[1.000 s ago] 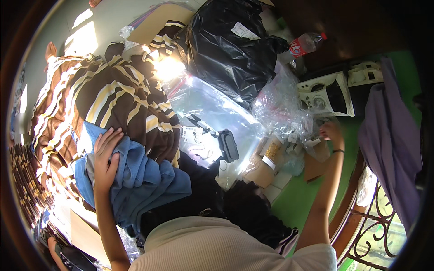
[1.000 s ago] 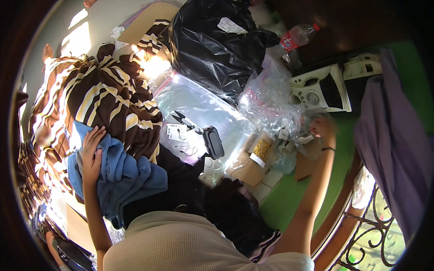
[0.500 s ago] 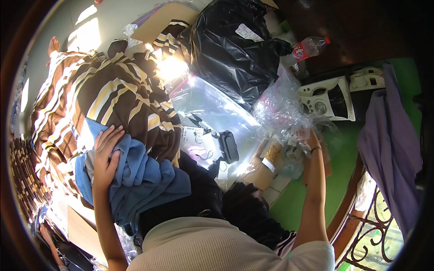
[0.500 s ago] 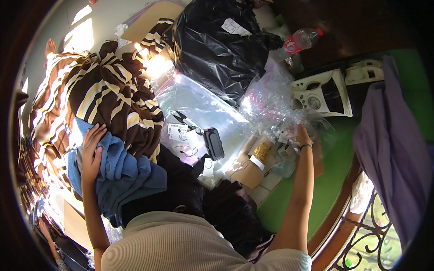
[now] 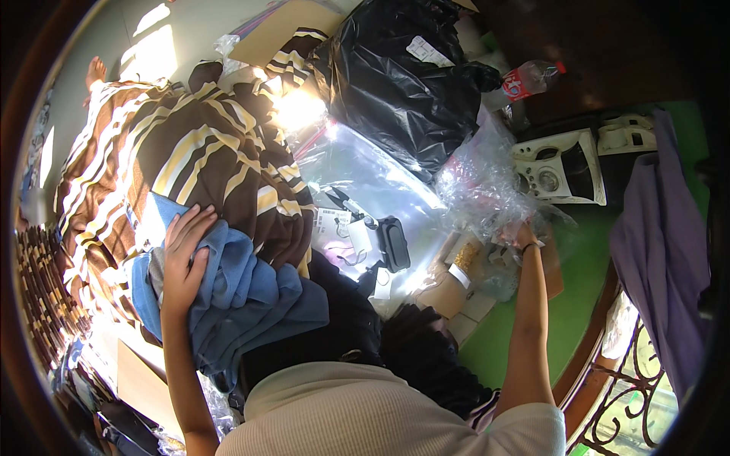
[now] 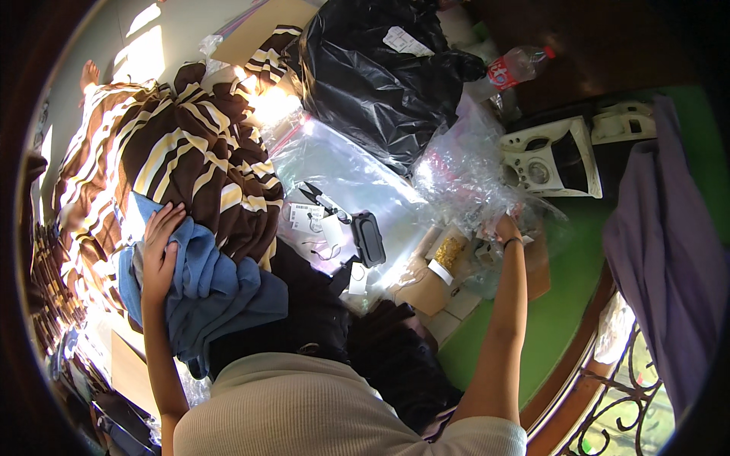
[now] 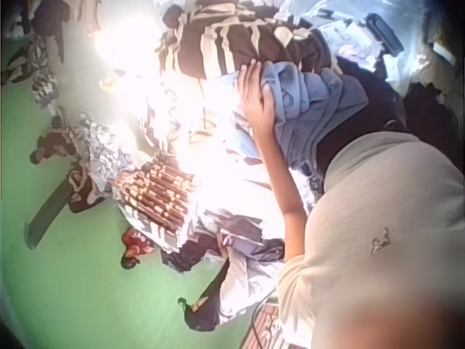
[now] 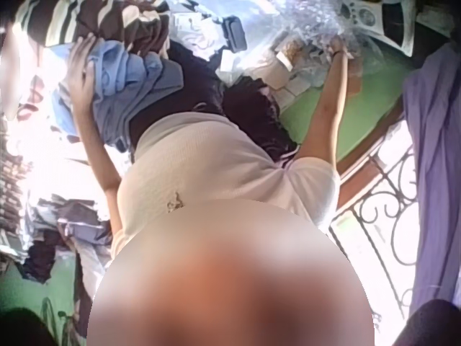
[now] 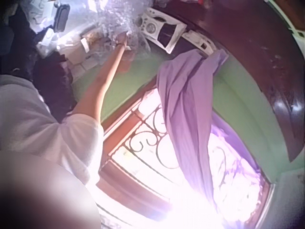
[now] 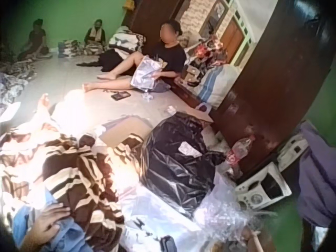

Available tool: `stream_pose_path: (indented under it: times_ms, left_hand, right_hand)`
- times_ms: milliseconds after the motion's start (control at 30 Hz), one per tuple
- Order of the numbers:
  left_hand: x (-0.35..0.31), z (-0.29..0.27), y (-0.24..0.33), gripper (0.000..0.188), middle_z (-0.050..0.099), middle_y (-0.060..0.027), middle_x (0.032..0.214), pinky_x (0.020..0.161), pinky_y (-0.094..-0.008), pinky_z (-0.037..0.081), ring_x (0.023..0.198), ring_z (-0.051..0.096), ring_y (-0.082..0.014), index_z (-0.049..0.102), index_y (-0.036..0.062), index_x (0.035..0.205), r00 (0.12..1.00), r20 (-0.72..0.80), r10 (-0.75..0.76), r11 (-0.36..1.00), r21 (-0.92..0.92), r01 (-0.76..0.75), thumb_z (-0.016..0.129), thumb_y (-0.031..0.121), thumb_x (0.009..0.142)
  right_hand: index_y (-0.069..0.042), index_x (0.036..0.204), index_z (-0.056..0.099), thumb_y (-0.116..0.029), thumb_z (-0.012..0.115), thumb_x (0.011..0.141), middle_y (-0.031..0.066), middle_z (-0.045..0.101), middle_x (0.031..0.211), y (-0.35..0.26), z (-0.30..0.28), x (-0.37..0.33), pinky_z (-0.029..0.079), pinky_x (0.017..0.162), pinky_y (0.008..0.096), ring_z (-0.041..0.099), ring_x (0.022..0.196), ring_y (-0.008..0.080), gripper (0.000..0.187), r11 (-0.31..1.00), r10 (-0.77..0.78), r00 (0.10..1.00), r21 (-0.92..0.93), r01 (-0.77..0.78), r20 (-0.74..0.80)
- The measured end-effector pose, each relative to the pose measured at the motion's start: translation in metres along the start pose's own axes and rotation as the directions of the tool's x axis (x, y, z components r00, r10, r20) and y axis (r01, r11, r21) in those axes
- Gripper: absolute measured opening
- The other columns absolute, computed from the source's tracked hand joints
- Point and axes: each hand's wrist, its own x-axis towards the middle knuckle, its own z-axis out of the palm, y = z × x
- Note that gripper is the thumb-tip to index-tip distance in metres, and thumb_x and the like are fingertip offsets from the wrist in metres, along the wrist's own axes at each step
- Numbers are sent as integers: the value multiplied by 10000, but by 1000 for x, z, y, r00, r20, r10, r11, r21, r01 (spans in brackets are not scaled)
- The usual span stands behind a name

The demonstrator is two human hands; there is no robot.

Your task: The person attaches small white tags to a blue garment using a plastic fastener. They pick up tags and fasteners from a nearby pile, thread the fastener through the tag and garment, and secure it. The person repeats this process for several tags on the same garment.

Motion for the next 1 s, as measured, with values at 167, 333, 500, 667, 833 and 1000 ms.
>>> stream_pose_path:
  times_ms: [167,333,500,667,833,1000]
  left_hand:
    - [0,0,0,382,525,-106,1150,1006,-409,182,1173,390,-265,545,18,1066,1000,-5,5,1000,-1,-5,410,212,766]
    - [0,0,0,386,524,-110,1151,1005,-409,183,1175,388,-266,545,16,1066,1000,6,-14,1000,22,14,406,221,771]
    - [0,-1,1,388,523,-110,1152,1004,-410,184,1176,386,-265,544,16,1068,1000,2,-1,1000,-12,1,405,224,772]
    - [1,-1,3,390,521,-109,1156,1004,-412,183,1177,386,-265,543,20,1075,1000,5,-3,1000,-19,3,412,214,764]
    - [1,-1,3,392,518,-110,1160,1007,-415,176,1176,386,-268,541,22,1080,999,18,-30,1000,5,30,417,189,748]
    - [1,0,-1,389,519,-117,1156,1001,-424,189,1171,387,-281,540,16,1076,1000,11,16,999,-34,-15,429,172,738]
  right_hand:
    - [14,864,561,-138,524,768,149,587,710,3,5,8,405,463,298,558,579,185,184,992,29,997,-128,-19,76]
    - [11,916,537,-133,531,773,133,575,798,-9,-2,-7,420,497,291,556,642,189,204,998,9,998,60,-12,60]
    - [9,969,513,-129,539,777,117,563,886,-21,-9,-31,435,530,285,554,705,193,238,907,-6,998,421,-20,60]
    - [6,1022,489,-124,546,781,102,550,974,-12,-4,-40,450,563,279,552,768,198,279,641,-8,996,765,-65,92]
    - [-5,1074,468,-114,566,779,109,538,1047,-2,-25,-41,472,662,285,560,849,206,329,869,-4,987,488,83,-162]
    - [11,757,598,-198,570,788,-18,517,546,-45,-97,-120,379,474,225,478,507,93,213,958,-281,717,-146,246,-638]
